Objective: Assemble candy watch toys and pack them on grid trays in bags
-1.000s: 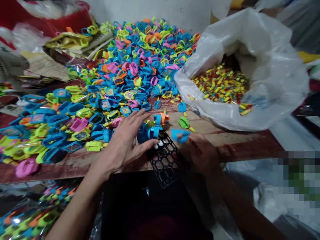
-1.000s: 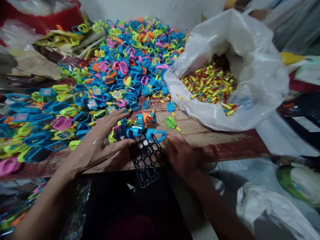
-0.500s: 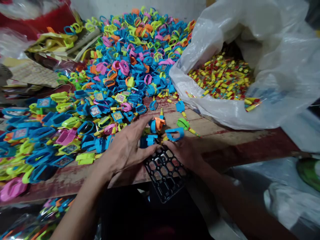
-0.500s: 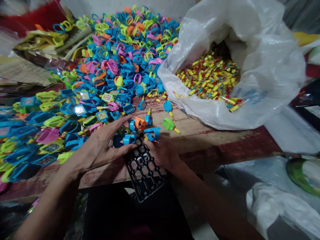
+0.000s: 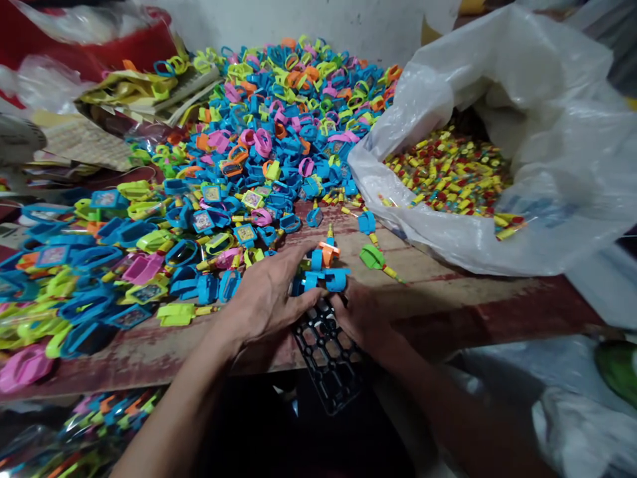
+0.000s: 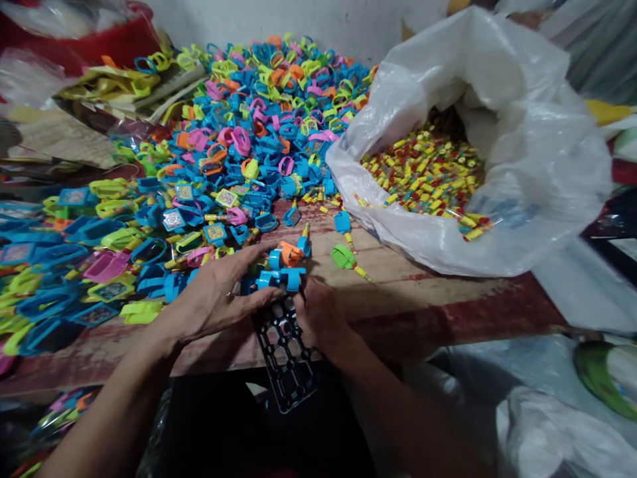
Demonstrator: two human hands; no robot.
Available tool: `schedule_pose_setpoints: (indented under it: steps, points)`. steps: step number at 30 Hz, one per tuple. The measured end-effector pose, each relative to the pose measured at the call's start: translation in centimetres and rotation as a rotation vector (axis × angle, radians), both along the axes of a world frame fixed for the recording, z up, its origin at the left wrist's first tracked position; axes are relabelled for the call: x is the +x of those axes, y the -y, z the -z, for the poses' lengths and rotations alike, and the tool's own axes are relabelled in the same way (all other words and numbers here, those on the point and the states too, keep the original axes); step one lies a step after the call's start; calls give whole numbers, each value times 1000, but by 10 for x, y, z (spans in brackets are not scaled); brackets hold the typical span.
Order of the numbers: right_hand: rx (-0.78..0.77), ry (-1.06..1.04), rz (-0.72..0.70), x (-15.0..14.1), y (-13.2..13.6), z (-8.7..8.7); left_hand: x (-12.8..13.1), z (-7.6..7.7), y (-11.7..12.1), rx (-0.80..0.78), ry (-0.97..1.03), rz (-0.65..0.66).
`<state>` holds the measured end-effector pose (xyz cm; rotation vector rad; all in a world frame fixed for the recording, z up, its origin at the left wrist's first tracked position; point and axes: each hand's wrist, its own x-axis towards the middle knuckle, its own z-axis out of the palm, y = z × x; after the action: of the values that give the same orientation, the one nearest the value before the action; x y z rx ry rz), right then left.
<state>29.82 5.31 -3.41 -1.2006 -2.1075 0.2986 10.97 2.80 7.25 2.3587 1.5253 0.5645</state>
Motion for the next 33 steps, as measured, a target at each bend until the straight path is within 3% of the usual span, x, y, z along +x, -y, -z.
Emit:
schedule_pose_setpoints:
  steps: [7, 16, 20, 24, 33]
  points:
    - [20, 30, 63, -7, 1, 7, 2, -2, 2, -18, 17, 1]
    - [126, -13, -56, -10, 2, 9, 16, -12, -10, 11, -193, -96]
    - [198, 23, -37, -11, 5, 9, 19, -14, -22, -8, -205, -4]
    - [144, -24, -23, -10, 4, 9, 19, -10, -25, -141, -127, 17]
    - [50, -106, -48, -9, 1, 9, 19, -12, -25, -155, -175, -6]
